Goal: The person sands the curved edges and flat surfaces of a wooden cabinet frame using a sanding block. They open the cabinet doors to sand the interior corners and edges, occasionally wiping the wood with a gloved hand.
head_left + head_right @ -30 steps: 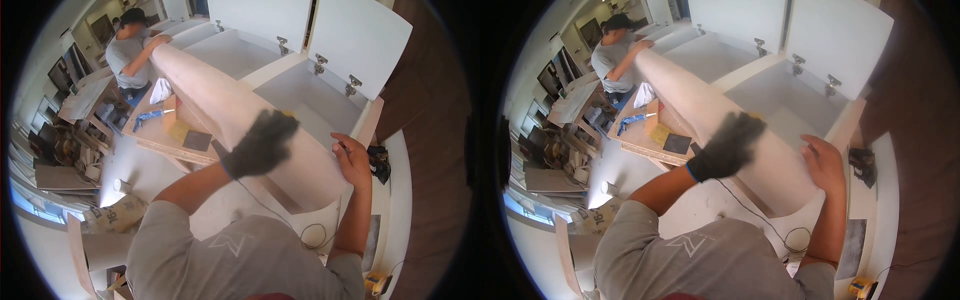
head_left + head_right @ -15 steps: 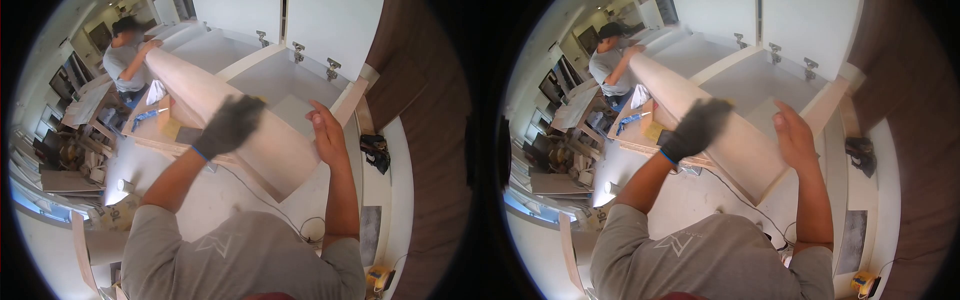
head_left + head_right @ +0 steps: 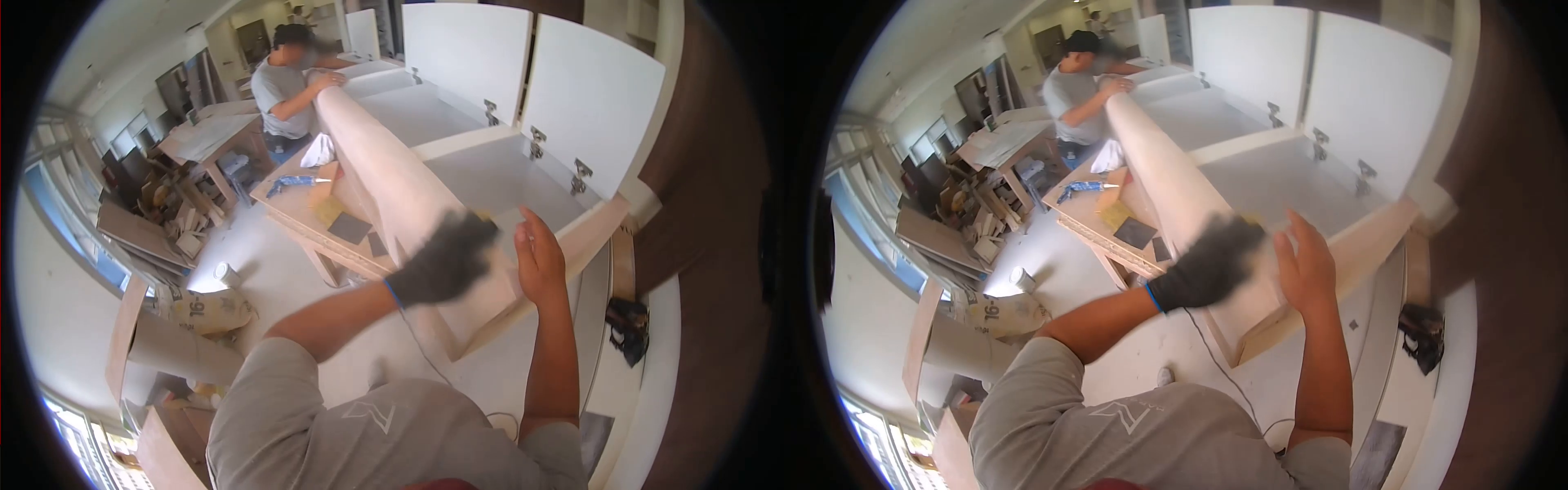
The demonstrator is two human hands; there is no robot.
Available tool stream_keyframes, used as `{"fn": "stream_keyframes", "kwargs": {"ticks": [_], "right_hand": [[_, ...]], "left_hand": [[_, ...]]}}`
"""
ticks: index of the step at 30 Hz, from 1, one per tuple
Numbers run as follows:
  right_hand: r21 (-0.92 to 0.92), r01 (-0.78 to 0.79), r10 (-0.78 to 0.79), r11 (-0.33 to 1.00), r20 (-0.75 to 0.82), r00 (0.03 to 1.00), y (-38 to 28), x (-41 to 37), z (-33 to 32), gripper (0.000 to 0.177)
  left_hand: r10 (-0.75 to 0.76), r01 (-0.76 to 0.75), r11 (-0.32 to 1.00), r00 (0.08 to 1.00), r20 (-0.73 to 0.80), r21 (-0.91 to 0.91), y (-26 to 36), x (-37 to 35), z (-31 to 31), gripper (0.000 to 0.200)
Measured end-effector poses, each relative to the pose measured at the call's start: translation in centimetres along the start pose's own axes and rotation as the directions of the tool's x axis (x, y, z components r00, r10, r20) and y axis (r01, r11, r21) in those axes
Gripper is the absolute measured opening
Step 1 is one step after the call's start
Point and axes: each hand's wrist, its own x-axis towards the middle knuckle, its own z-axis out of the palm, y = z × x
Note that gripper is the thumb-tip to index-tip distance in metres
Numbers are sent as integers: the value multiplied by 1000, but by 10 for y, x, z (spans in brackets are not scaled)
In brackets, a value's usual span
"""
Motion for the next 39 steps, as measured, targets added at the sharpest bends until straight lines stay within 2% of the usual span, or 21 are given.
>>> {"fn": "stream_keyframes", "kwargs": {"ticks": [2,5,6,7,9,11,15,17,18,21,24,27,28,29,31,32,33,34,35,36,39], "right_hand": [[51,6,-6,999,4,1000,6,1,-1,53],[203,57,-72,977,65,995,14,2,-10,58],[274,79,-107,958,90,990,18,1,-13,62],[294,140,-176,946,101,979,21,1,-17,68],[331,265,-319,906,121,940,21,3,-23,83],[651,89,-311,754,234,921,-12,-6,-24,99],[864,-273,-214,424,388,896,-25,-15,-30,115],[889,-321,-256,326,410,876,-22,-18,-37,101],[878,-332,-182,345,409,894,-22,-22,-39,97],[865,-305,-1,399,333,943,-35,-30,-43,67],[728,-295,161,618,250,955,-41,-35,-51,51],[352,-288,297,890,29,954,-59,-35,-43,43],[179,-348,362,920,-49,931,-58,-37,-43,44],[351,-321,351,880,-22,936,-50,-39,-35,41],[575,-275,352,771,-25,936,-57,-39,-24,36],[637,-262,371,725,-40,928,-66,-36,-19,32],[561,-280,393,779,-88,915,-67,-36,-17,30],[479,-299,404,825,-131,905,-66,-35,-18,28],[311,-343,409,887,-180,895,-68,-36,-23,24],[-112,-305,250,946,-348,904,-79,-39,-24,22],[-449,-208,45,869,-347,937,-117,-49,-4,20]], "left_hand": [[201,-197,976,978,45,-90,51,-8,-20,62],[113,-21,906,974,195,-422,50,-5,-48,57],[8,85,791,989,149,-605,44,-6,-51,52],[-155,65,398,988,2,-915,45,-7,-45,45],[-230,179,237,965,124,-955,29,3,-53,35],[-268,195,9,945,186,-981,34,15,-56,25],[-285,344,212,917,279,-915,42,37,-65,27],[-237,219,136,954,183,-966,32,44,-42,26],[-219,155,94,967,132,-983,28,50,-30,26],[-225,199,450,969,106,-871,16,67,-21,24],[-134,-54,221,987,-85,-974,10,71,-21,24],[119,-178,625,984,-133,-760,5,62,-38,25],[26,36,419,998,52,-907,-4,65,-26,26],[11,99,624,991,135,-775,-7,68,-39,24],[31,246,347,961,274,-905,-20,70,-40,27],[114,205,388,957,268,-898,-25,71,-43,30],[132,198,438,951,280,-877,-35,74,-41,32],[351,-249,641,936,-11,-726,-57,80,-24,34],[310,-131,664,944,111,-736,-69,86,-31,32],[357,-324,738,932,-65,-593,-85,91,-36,29],[95,-56,957,987,126,-286,-127,105,-67,41]]}}
